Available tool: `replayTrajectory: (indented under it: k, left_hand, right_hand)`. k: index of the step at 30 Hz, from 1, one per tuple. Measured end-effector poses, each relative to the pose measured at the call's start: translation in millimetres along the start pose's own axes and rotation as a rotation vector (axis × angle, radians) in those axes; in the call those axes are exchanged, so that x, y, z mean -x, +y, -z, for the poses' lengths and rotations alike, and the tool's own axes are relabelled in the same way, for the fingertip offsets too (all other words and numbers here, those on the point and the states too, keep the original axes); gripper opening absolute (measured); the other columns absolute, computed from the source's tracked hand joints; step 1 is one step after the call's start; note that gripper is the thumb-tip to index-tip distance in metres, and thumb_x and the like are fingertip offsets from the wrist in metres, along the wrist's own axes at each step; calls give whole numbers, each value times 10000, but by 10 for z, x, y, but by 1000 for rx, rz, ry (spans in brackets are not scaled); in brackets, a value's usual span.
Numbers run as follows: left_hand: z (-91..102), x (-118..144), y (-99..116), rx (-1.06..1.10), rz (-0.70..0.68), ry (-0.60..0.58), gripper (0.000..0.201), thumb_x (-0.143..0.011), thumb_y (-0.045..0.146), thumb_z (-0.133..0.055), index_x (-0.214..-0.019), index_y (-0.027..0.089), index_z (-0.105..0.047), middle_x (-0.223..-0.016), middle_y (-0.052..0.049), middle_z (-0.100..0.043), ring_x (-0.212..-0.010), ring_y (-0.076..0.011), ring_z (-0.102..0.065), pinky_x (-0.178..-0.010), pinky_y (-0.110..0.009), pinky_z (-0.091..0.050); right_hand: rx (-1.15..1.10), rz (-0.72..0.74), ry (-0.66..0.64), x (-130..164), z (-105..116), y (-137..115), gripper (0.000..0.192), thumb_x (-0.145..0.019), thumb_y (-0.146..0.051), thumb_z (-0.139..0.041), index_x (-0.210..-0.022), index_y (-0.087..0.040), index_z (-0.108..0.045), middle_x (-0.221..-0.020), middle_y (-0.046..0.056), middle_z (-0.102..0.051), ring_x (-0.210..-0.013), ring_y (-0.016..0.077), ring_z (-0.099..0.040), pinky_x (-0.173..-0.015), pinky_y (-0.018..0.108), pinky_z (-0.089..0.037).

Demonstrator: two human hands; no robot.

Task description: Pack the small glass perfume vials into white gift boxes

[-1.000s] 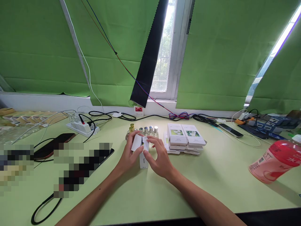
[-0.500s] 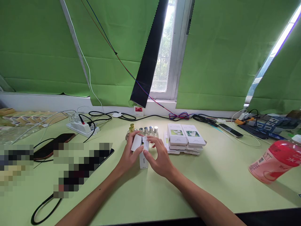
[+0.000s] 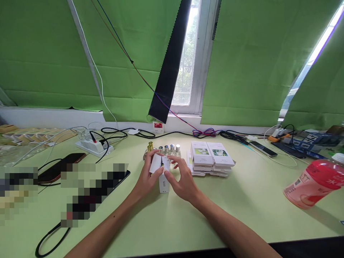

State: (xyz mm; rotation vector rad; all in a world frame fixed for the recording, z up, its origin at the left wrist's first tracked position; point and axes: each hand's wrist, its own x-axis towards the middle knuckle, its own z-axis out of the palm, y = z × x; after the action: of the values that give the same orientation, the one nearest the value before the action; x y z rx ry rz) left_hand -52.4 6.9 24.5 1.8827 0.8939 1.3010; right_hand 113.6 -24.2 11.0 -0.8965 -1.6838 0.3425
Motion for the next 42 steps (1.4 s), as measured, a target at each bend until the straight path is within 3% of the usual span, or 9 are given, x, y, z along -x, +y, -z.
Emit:
replayTrajectory:
  k: [9, 23, 34, 42]
  left_hand:
    - [-12, -6, -10, 26, -37, 21, 474, -907, 346, -583, -1336, 287, -389, -1227, -70, -533, -1103, -253, -544, -847, -364, -486]
    - [-14, -21, -46, -71, -99, 51, 462, -894, 321, -570, -1317, 265, -391, -1185, -69, -541, -1015, -227, -580, -836, -366, -486]
    - [-1, -17, -3, -176, -152, 80, 436, -889, 296, -558, -1310, 258, -450, -1127, -49, -568, -880, -180, -600, -803, -343, -529]
    - [1, -25, -3, -206, -136, 38, 526, -906, 264, -519, -1431, 256, -485, -1370, -90, -569, -1212, -254, -586, -983, -393, -524]
  right_hand:
    - [-35, -33, -7, 14, -9, 6, 359, -973, -305, -547, -1328, -251, -543, -1314, 71, -638, -1164, 237, -552, -946, 413, -501]
    - [-10, 24, 107, 19, -17, -16, 355, -954, -246, -556, -1309, -247, -552, -1286, 73, -662, -1144, 226, -564, -894, 389, -530]
    - [-39, 9, 38, 25, -23, -5, 351, -948, -249, -579, -1299, -258, -568, -1263, 60, -666, -1175, 230, -554, -958, 415, -508]
    - [-28, 23, 53, 22, -20, -10, 355, -947, -255, -581, -1301, -262, -562, -1266, 66, -668, -1170, 232, -576, -964, 422, -522]
